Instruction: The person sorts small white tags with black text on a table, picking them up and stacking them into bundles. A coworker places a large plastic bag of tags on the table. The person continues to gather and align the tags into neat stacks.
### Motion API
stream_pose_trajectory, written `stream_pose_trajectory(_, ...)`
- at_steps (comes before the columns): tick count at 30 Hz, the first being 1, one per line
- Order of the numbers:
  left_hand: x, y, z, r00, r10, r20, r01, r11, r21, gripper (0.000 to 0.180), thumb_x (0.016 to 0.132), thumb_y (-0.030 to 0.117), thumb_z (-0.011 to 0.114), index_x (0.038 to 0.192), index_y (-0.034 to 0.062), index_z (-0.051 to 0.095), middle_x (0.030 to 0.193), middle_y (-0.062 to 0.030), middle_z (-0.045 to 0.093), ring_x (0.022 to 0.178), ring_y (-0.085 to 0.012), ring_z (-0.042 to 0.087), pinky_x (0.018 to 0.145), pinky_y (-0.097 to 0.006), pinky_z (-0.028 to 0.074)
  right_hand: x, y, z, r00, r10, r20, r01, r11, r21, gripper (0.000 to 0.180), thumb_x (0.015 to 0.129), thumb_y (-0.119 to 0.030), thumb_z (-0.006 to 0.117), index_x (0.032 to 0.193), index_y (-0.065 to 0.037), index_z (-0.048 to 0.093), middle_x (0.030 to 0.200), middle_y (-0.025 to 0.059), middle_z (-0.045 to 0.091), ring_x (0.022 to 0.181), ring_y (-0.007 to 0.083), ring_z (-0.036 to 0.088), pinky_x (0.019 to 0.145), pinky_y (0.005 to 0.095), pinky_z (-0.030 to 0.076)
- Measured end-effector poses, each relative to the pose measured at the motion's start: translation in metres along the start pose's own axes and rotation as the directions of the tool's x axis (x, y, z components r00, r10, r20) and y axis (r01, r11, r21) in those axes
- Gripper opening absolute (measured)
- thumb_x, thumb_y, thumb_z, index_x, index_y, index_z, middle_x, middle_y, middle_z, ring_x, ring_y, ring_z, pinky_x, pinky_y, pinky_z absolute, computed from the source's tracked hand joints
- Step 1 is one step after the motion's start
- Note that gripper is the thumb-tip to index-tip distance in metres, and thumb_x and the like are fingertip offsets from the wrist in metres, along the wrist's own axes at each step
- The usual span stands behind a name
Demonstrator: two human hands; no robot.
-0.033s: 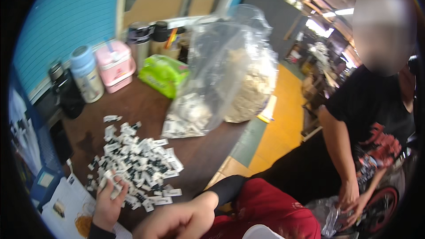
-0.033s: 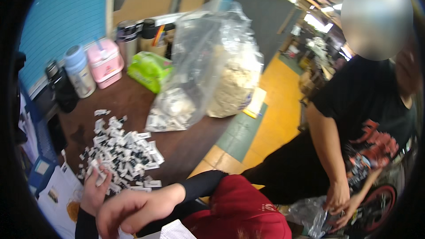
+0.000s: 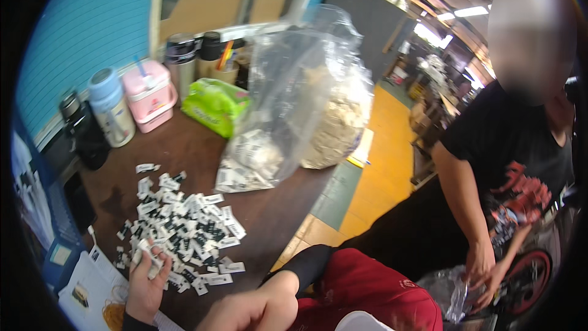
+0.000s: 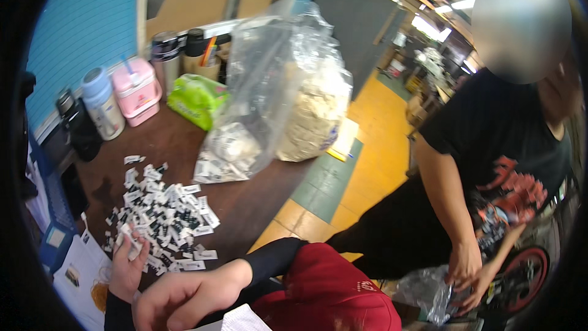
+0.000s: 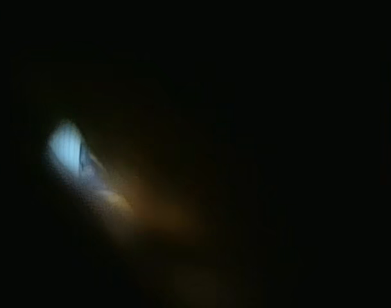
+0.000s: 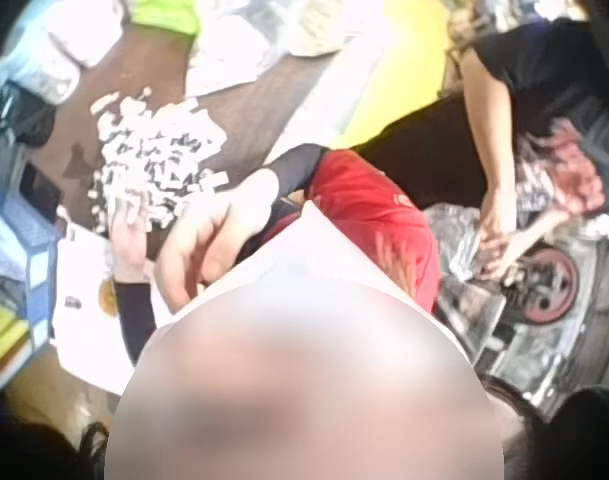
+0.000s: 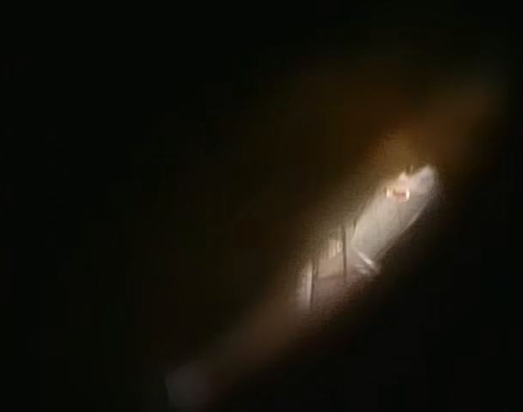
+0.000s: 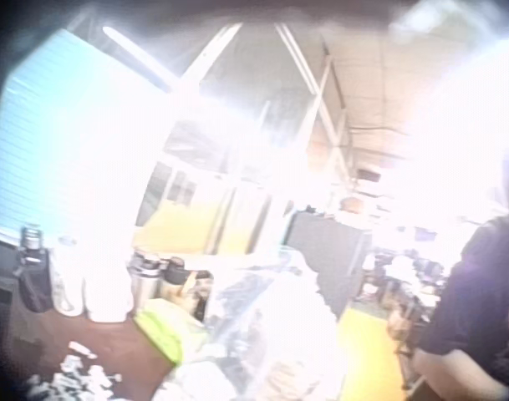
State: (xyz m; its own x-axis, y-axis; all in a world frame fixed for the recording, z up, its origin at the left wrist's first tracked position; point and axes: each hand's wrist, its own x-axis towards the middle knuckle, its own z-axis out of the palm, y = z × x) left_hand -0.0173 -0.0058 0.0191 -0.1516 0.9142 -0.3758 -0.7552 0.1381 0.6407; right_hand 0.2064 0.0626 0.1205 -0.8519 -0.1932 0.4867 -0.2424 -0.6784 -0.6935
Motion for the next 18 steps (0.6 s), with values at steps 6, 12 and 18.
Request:
stream_pose_trajectory(6, 0.011, -0.011, 0.002, 0.996, 0.086, 0.033, -0.085, 0.996, -0.037, 0.037, 0.102, 0.014, 0.053, 0.137, 0.0035, 0.047, 0.108, -0.0033, 0.058, 0.101, -0.0123, 0.059, 0.094, -0.029, 0.054, 0.015, 0.021, 0.039, 0.995, 0.072, 0.07, -0.089, 0.953, 0.291, 0.039, 0.094, -0.011, 0.06, 0.128, 0.007, 0.051, 0.114, 0.0111, 0.06, 0.108, 0.0165, 0.058, 0.09, 0.0301, 0.046)
stream_pose_trajectory(12, -0.002, 0.025, 0.011, 0.856, 0.511, 0.081, -0.517, 0.847, 0.125, 0.045, 0.102, 0.012, 0.054, 0.142, 0.0013, 0.04, 0.12, -0.0064, 0.053, 0.116, -0.0148, 0.051, 0.106, -0.029, 0.042, 0.028, 0.05, 0.058, 0.994, 0.083, 0.077, -0.111, 0.855, 0.507, 0.045, 0.094, -0.014, 0.061, 0.131, 0.009, 0.049, 0.118, 0.0156, 0.063, 0.113, 0.0201, 0.059, 0.092, 0.0327, 0.048)
stream_pose_trajectory(18, -0.001, 0.041, 0.009, 0.845, 0.473, 0.251, -0.488, 0.873, -0.003, 0.049, 0.101, 0.018, 0.057, 0.142, -0.003, 0.04, 0.132, -0.0144, 0.054, 0.129, -0.0257, 0.049, 0.113, -0.035, 0.038, 0.075, 0.054, 0.135, 0.912, -0.133, -0.388, 0.379, 0.637, 0.672, 0.037, 0.098, -0.021, 0.058, 0.118, 0.009, 0.052, 0.111, 0.0265, 0.062, 0.113, 0.035, 0.06, 0.085, 0.0431, 0.052)
